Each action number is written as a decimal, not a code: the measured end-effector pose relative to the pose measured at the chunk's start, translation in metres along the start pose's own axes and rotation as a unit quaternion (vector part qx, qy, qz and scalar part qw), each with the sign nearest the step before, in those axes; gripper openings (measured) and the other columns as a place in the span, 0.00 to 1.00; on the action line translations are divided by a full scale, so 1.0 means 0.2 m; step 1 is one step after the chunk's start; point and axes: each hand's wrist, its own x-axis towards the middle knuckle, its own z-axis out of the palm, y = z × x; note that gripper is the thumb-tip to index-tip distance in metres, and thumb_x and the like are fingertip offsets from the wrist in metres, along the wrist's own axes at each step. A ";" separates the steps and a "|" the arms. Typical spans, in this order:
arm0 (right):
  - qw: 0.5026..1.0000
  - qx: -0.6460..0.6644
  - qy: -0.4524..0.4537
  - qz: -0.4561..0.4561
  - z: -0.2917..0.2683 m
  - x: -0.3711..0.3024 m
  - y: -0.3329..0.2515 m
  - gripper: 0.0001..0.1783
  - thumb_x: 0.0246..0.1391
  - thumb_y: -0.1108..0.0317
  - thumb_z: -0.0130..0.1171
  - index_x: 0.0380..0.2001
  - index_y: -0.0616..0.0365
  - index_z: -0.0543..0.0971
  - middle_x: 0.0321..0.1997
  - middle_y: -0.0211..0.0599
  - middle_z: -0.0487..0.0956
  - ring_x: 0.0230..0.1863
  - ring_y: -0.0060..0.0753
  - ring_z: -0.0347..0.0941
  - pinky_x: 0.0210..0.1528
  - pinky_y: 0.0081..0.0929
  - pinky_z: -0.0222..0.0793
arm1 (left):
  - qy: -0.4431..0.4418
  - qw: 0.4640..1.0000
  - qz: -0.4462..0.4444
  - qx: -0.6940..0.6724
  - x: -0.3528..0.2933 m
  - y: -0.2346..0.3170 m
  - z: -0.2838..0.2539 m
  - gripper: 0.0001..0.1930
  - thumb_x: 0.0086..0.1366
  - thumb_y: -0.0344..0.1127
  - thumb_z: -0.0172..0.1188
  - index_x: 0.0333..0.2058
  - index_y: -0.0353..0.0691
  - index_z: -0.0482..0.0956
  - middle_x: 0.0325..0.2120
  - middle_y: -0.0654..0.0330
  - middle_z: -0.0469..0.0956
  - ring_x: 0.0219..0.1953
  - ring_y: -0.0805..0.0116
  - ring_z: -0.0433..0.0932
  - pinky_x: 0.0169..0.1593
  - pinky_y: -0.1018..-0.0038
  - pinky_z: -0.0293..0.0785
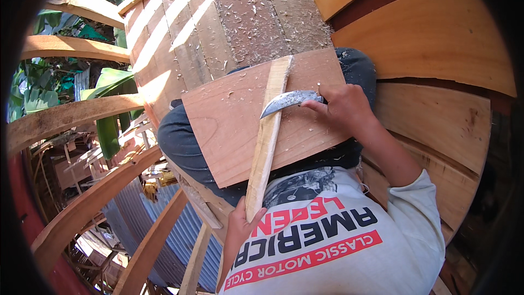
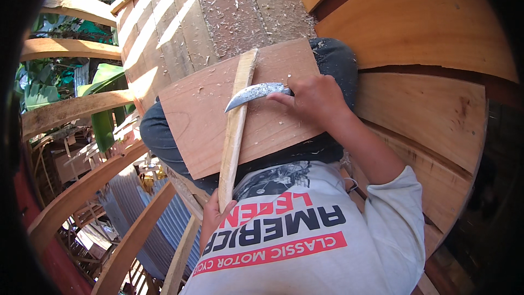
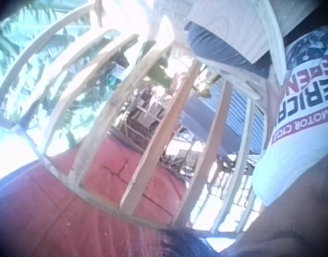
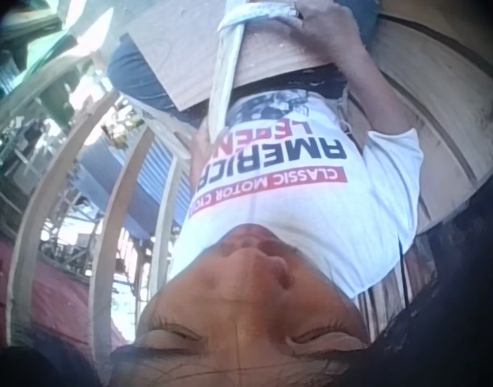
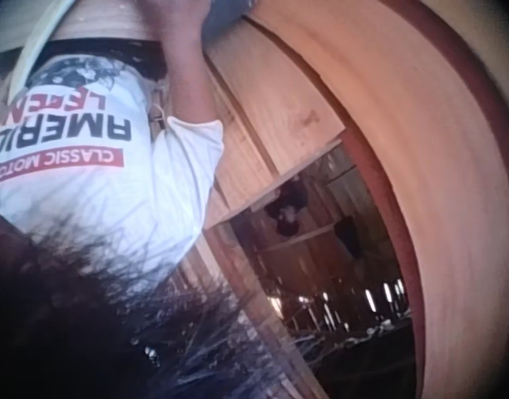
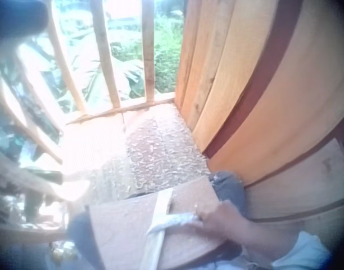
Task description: The person sits on the floor of a wooden structure and uses a curved knife to shave and shape a long, thin piece of wood. They hold the wood against a flat board on their lap and repeatedly scrape the surface to remove thin shavings, refining the wood's shape.
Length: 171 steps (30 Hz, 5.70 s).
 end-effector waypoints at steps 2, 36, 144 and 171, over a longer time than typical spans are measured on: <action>0.999 -0.022 -0.001 0.025 -0.01 0.04 0.05 0.34 0.53 0.34 0.52 0.17 0.57 0.81 0.16 0.46 0.77 0.20 0.47 0.77 0.22 0.36 0.72 | -0.003 1.000 0.007 0.001 0.00 -0.03 0.00 0.17 0.60 0.35 0.66 0.44 0.33 0.74 0.27 0.54 0.80 0.30 0.74 0.78 0.35 0.73 0.73; 0.998 -0.001 0.016 -0.056 0.00 -0.03 -0.08 0.34 0.56 0.37 0.52 0.16 0.59 0.81 0.13 0.47 0.76 0.17 0.46 0.77 0.20 0.36 0.72 | 0.029 0.997 0.013 0.066 0.00 -0.02 0.02 0.18 0.59 0.43 0.65 0.38 0.34 0.72 0.21 0.46 0.77 0.26 0.57 0.81 0.30 0.67 0.72; 0.889 0.277 0.351 0.098 -0.35 0.08 0.15 0.08 0.38 0.69 0.58 0.15 0.61 0.73 0.13 0.48 0.69 0.17 0.52 0.70 0.20 0.37 0.63 | -0.099 0.973 0.200 0.063 0.24 0.75 0.18 0.04 0.66 0.27 0.52 0.35 0.34 0.66 0.21 0.55 0.67 0.25 0.66 0.68 0.31 0.70 0.65; 0.918 0.267 0.294 -0.021 -0.20 0.02 -0.06 0.08 0.37 0.65 0.59 0.13 0.55 0.73 0.13 0.44 0.71 0.20 0.51 0.73 0.21 0.37 0.67 | -0.089 0.989 0.118 0.004 0.24 0.69 0.12 0.06 0.65 0.28 0.54 0.36 0.35 0.66 0.22 0.56 0.69 0.26 0.69 0.68 0.31 0.72 0.66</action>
